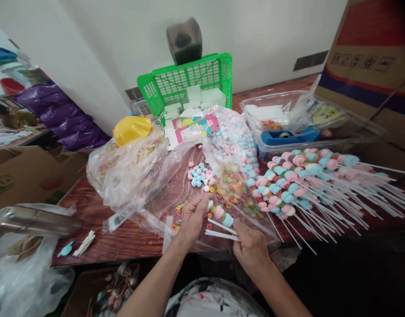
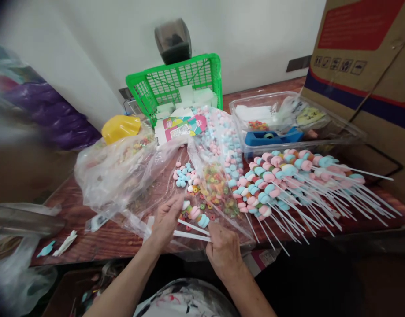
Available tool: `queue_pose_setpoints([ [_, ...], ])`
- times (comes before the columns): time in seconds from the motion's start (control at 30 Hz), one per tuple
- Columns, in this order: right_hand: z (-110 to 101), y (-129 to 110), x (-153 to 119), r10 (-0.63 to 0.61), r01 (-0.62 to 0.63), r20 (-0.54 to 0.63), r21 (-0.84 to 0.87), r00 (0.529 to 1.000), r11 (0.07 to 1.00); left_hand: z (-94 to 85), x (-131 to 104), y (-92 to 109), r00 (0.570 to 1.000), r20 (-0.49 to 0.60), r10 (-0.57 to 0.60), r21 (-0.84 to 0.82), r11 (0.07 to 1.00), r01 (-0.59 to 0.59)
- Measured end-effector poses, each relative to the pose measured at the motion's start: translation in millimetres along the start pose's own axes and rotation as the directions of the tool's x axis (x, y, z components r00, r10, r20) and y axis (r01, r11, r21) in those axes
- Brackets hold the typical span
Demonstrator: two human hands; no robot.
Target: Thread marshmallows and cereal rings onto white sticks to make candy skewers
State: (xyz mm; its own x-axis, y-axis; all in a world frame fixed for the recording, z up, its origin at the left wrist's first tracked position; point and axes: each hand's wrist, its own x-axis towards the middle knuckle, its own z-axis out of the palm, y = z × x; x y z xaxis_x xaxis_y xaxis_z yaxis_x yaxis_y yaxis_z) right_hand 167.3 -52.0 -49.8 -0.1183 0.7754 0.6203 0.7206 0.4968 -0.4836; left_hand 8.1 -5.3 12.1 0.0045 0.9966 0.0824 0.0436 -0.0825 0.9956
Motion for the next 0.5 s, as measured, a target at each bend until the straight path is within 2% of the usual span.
queue_pose_setpoints([
  [0.1,1,-4,2,-0.004,0.004,-0.027,-0.01,1.0,1.0,2.6,-3,-1,0.998,0.066,-0.01,0.029,1.0,0.008],
  [0.2,3,-12,3,-0.018,0.016,-0.039,-0.043,0.999,0.999,8.5,-6,-7,0.999,0.022,0.047,0.035,0.998,-0.047],
  [0.3,9,-21,4,-0.008,0.005,-0.033,-0.078,0.999,0.997,19.9,-4,-11,0.998,-0.044,-0.045,-0.167,0.985,0.037],
  [0.4,11,-26,7,-0.008,0.007,-0.004,-0.007,1.0,1.0,30.9,2,-4,0.975,-0.05,-0.216,-0.447,0.878,0.172],
  [0.5,7,-28,12,-0.049,0.045,0.041,0.08,0.998,0.996,32.0,10,11,0.962,-0.083,-0.262,-0.519,0.835,0.183],
])
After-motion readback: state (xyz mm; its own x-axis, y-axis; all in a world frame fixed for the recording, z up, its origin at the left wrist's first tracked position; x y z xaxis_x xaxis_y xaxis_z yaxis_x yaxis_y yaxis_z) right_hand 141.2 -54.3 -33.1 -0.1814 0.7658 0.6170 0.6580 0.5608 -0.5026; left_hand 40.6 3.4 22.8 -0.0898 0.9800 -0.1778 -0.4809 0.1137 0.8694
